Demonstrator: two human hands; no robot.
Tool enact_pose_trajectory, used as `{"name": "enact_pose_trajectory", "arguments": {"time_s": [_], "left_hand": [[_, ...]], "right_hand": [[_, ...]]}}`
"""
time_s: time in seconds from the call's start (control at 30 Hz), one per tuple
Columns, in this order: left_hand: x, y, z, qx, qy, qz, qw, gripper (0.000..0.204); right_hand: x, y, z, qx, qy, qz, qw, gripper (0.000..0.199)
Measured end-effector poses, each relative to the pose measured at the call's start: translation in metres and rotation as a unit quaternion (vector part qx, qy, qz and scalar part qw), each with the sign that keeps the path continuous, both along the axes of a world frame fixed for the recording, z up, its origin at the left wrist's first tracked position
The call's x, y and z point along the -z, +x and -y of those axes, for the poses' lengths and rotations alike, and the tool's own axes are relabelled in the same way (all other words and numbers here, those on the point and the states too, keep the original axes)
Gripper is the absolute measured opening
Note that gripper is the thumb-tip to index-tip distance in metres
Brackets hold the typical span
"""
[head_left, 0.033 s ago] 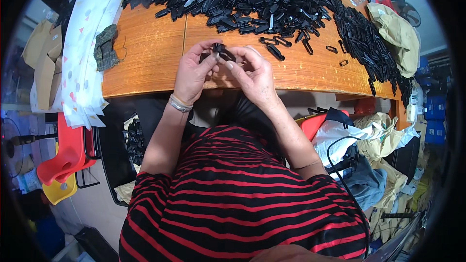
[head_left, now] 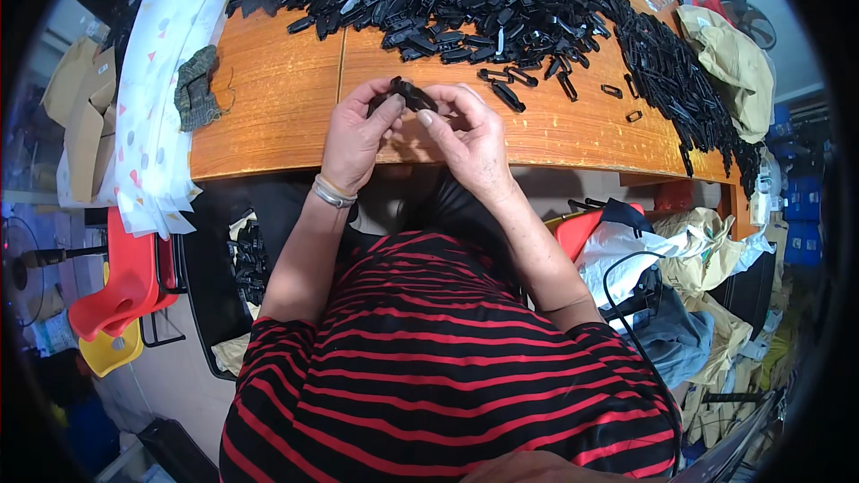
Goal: Sorting and inspecting small black plastic components on a workbench.
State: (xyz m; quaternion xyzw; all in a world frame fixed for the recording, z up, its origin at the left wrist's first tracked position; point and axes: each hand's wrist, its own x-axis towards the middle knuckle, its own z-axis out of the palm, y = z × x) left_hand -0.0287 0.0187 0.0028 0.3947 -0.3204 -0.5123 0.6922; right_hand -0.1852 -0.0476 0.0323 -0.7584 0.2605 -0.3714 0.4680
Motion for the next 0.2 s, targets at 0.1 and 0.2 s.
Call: {"name": "enact_pose_trajectory", "arguments": {"time_s": [0.1, 0.2], "left_hand": [[0.0023, -0.0022, -0.0024, -0.037, 0.017, 0.017, 0.999, 0.031], [0.0025, -0.0027, -0.0045, -0.018, 0.012, 0.005, 1.000, 0.031]], "right_hand": [[0.0012, 0.0013, 0.0004, 0.036, -0.002, 0.025, 0.999, 0.022], [0.0001, -0.0009, -0.0018, 0.049, -0.035, -0.011, 0.998, 0.023]]}}
